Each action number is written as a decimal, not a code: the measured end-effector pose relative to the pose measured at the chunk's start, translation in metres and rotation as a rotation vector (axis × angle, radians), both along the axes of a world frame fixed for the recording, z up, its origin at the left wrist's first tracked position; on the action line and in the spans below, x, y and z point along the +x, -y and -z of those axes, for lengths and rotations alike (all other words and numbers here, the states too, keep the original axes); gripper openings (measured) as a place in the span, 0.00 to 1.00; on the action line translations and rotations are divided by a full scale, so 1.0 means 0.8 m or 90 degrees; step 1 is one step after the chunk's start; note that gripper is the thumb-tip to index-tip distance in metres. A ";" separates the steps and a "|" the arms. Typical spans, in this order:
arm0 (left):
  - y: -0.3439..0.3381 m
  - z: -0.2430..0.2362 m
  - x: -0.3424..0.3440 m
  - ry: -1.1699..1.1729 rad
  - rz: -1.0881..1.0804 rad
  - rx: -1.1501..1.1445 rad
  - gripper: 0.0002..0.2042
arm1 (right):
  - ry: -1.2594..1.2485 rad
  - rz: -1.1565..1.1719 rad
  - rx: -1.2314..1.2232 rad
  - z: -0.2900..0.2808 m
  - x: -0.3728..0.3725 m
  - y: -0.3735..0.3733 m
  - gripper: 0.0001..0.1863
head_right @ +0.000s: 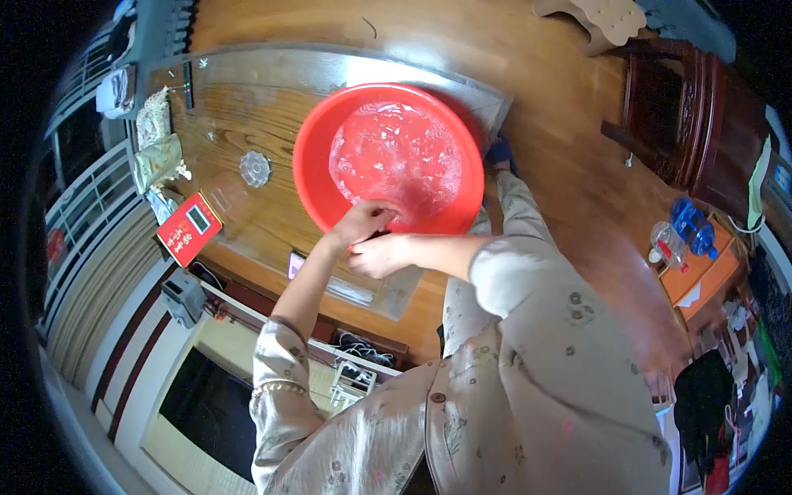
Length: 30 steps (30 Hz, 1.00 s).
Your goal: The person wipes down a wooden table with a cloth, washes and wrings the cloth in a water basin, and wipes vertical partition pillars. They then rinse and wring the cloth in the basin again before wiping down a decorative wall panel with the cloth.
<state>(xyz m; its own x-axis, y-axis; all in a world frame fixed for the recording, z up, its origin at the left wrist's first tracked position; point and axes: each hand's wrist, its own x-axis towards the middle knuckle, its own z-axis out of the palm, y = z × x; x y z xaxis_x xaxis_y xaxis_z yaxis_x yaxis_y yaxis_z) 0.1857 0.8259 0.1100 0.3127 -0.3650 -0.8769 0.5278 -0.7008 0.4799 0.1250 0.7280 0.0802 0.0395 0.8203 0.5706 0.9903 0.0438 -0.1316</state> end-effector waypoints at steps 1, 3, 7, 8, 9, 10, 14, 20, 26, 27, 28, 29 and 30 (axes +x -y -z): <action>-0.001 -0.014 0.016 -0.078 -0.045 -0.015 0.13 | -0.061 0.046 0.039 -0.001 0.004 0.024 0.06; -0.006 -0.052 0.020 -0.089 -0.241 -0.044 0.16 | -0.201 0.159 0.077 -0.022 0.019 0.075 0.03; 0.015 -0.112 0.004 -0.014 -0.539 -0.149 0.22 | -0.612 0.404 0.212 -0.083 0.034 0.105 0.07; 0.010 -0.119 -0.002 0.099 -0.498 -0.153 0.22 | -0.608 0.413 0.245 -0.100 0.041 0.100 0.08; 0.008 -0.121 -0.004 0.140 -0.534 -0.185 0.22 | -0.584 0.422 0.246 -0.106 0.043 0.098 0.06; 0.009 -0.121 -0.003 0.183 -0.570 -0.217 0.23 | -0.559 0.431 0.249 -0.110 0.046 0.094 0.05; -0.115 0.030 -0.058 -0.015 -0.857 -0.176 0.17 | -0.974 0.542 0.209 -0.040 0.040 0.001 0.03; 0.024 -0.058 -0.112 0.011 -0.721 -0.250 0.16 | -0.964 0.496 0.282 -0.082 -0.038 0.127 0.11; 0.101 -0.212 -0.167 -0.101 -0.494 -0.315 0.26 | -0.750 0.527 0.102 -0.261 -0.176 0.230 0.40; 0.125 -0.230 -0.175 -0.135 -0.441 -0.331 0.27 | -0.733 0.588 0.096 -0.285 -0.202 0.248 0.39; 0.151 -0.247 -0.182 -0.165 -0.387 -0.344 0.28 | -0.714 0.647 0.092 -0.306 -0.226 0.270 0.38; 0.184 -0.271 -0.190 -0.166 -0.322 -0.359 0.31 | -0.752 0.684 0.088 -0.329 -0.249 0.298 0.36; 0.220 -0.290 -0.199 -0.190 -0.271 -0.418 0.34 | -0.792 0.721 0.089 -0.347 -0.275 0.326 0.34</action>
